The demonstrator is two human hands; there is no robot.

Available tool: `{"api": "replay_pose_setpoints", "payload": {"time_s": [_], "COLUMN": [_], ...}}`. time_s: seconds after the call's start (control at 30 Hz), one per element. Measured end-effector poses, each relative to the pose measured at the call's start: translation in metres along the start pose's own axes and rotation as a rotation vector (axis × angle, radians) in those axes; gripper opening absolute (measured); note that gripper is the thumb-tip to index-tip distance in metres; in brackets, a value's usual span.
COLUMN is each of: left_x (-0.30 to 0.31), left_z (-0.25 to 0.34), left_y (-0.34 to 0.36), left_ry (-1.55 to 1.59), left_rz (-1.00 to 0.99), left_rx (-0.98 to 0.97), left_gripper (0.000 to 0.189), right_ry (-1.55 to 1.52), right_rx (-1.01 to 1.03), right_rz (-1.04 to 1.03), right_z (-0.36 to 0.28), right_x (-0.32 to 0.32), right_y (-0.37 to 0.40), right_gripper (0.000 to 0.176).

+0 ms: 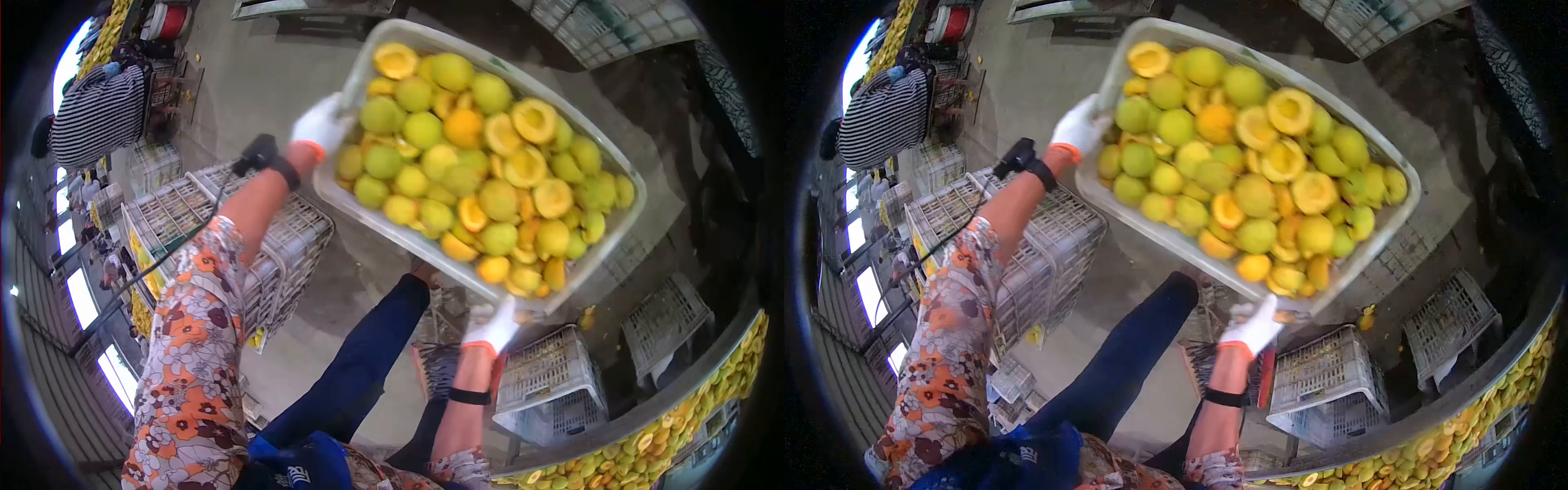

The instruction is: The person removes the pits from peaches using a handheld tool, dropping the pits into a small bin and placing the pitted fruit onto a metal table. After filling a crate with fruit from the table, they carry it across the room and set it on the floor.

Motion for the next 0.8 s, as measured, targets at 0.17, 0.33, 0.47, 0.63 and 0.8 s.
{"api": "replay_pose_setpoints", "payload": {"time_s": [0.17, 0.33, 0.47, 0.63, 0.8], "left_x": [0.019, 0.006, -0.14, -0.158, -0.108], "left_z": [-0.089, -0.099, -0.016, 0.122, 0.098], "left_y": [-0.004, 0.126, 0.196, 0.173, 0.183], "left_ry": [-0.111, 0.34, 1.564, 2.698, 1.266], "left_rz": [0.066, 0.831, 0.443, 0.315, 0.745], "left_rx": [0.177, 0.609, 0.835, 0.711, 1.21], "left_gripper": [0.061, 0.067, 0.068, 0.067, 0.055], "right_ry": [0.345, 0.691, 0.618, 0.476, 0.534], "right_rx": [-0.184, 0.391, 0.598, 0.325, 0.448], "right_rz": [-0.295, -0.182, -0.421, -0.646, -0.562], "right_z": [0.007, -0.094, -0.097, -0.086, -0.084], "right_x": [-0.012, -0.029, -0.077, -0.146, -0.161], "right_y": [0.065, 0.038, -0.048, -0.038, 0.006], "right_gripper": [0.018, 0.027, 0.049, 0.048, 0.07]}}
Point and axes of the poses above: each hand's wrist, its own y-axis away from the middle knuckle, its own x-axis out of the back of the hand, z = x × y, the point moved 5 cm from there along -y, towards the middle knuckle, and after that the axes turned 2 degrees about -z, right-handed, at the moved point
